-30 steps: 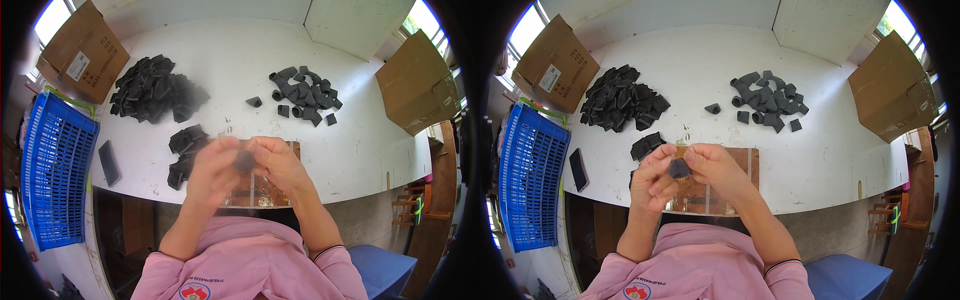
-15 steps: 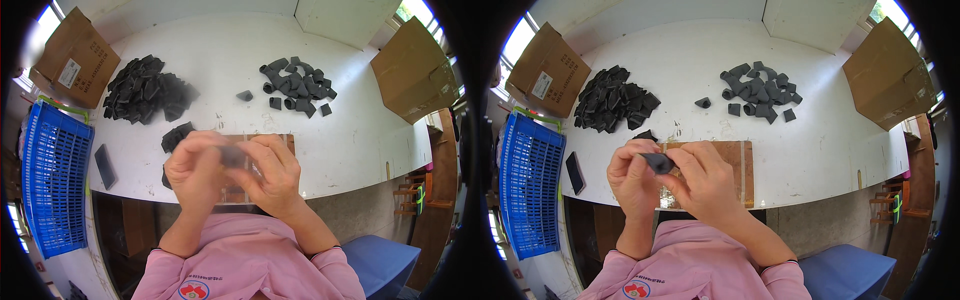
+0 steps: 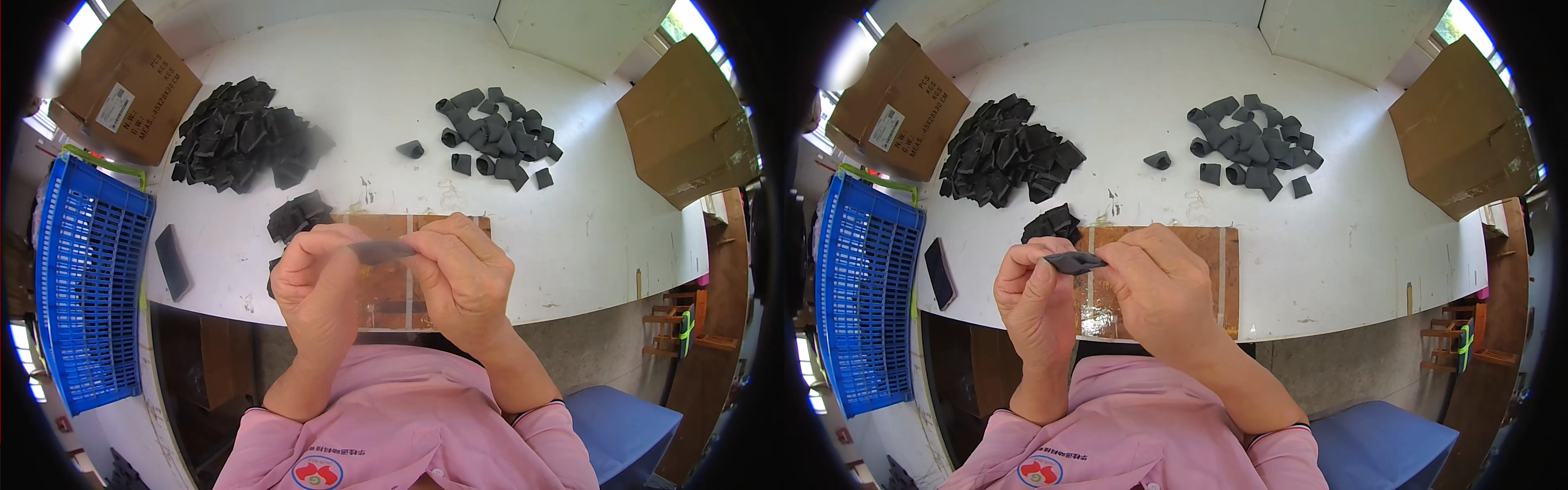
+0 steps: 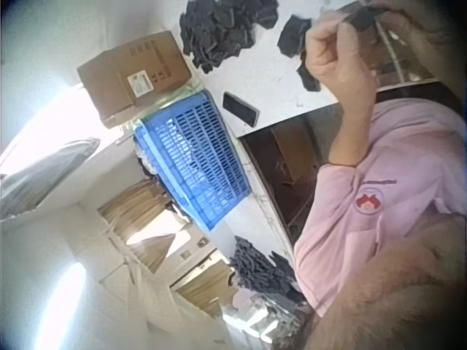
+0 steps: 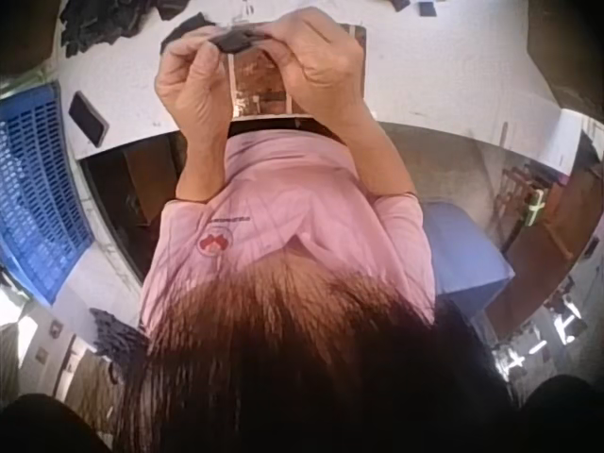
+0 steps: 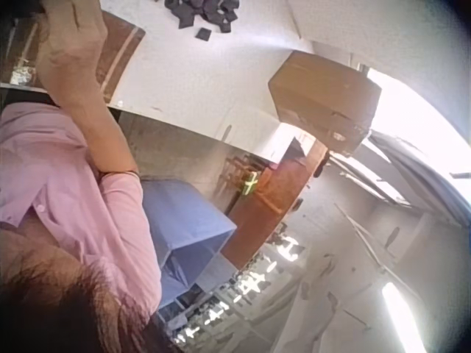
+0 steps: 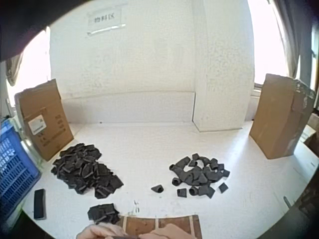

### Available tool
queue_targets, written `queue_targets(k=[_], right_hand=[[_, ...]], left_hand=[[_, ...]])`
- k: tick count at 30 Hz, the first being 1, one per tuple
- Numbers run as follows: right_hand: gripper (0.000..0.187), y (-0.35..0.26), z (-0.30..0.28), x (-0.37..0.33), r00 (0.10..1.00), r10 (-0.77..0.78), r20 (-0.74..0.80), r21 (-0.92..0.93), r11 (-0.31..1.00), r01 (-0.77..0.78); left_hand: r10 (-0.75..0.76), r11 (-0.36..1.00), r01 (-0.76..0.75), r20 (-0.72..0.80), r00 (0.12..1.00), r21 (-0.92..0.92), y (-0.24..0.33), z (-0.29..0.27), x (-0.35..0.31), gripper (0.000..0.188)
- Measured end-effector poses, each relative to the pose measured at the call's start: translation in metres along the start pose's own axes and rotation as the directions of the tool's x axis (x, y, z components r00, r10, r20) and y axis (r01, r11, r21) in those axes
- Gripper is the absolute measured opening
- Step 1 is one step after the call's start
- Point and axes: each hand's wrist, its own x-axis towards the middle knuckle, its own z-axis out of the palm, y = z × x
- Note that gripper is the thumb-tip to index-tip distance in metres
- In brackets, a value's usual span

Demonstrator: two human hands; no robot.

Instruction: The person is inspecting and cleaning small black plastic molded components, likely removing flash or debris.

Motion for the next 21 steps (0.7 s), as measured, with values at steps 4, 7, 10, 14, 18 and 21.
queue_targets(k=[4, 7, 10, 14, 18, 21], right_hand=[[0.016, 0.005, 0.003, -0.004, 0.998, 0.059, 0.037, 0.078, 0.995, -0.062], [0.015, 0.001, -0.002, 0.002, 0.996, 0.061, 0.059, 0.081, 0.995, -0.065], [0.014, -0.002, -0.007, 0.008, 0.994, 0.038, 0.100, 0.070, 0.997, -0.046], [0.014, 0.007, -0.003, 0.001, 0.993, 0.029, 0.115, 0.116, 0.992, -0.043], [0.015, 0.008, 0.000, -0.002, 0.996, 0.027, 0.087, 0.082, 0.996, -0.035], [0.016, 0.010, 0.001, -0.001, 0.997, 0.023, 0.079, 0.036, 0.999, -0.026]], left_hand=[[-0.024, 0.999, 0.024, 0.005, 1.000, -0.036, -0.004, -0.002, 0.000, 0.007], [-0.062, 0.978, 0.065, 0.019, 0.998, -0.196, -0.007, -0.005, 0.004, 0.008], [-0.078, 0.938, 0.094, 0.061, 0.995, -0.333, -0.011, -0.010, 0.004, 0.009], [-0.054, 0.969, 0.067, 0.061, 0.997, -0.239, -0.013, -0.010, 0.001, 0.009], [-0.041, 0.999, 0.043, 0.061, 0.997, -0.026, -0.008, -0.005, 0.002, 0.010], [-0.201, 0.920, 0.192, -0.009, 0.979, 0.341, 0.002, 0.001, 0.004, 0.011]])
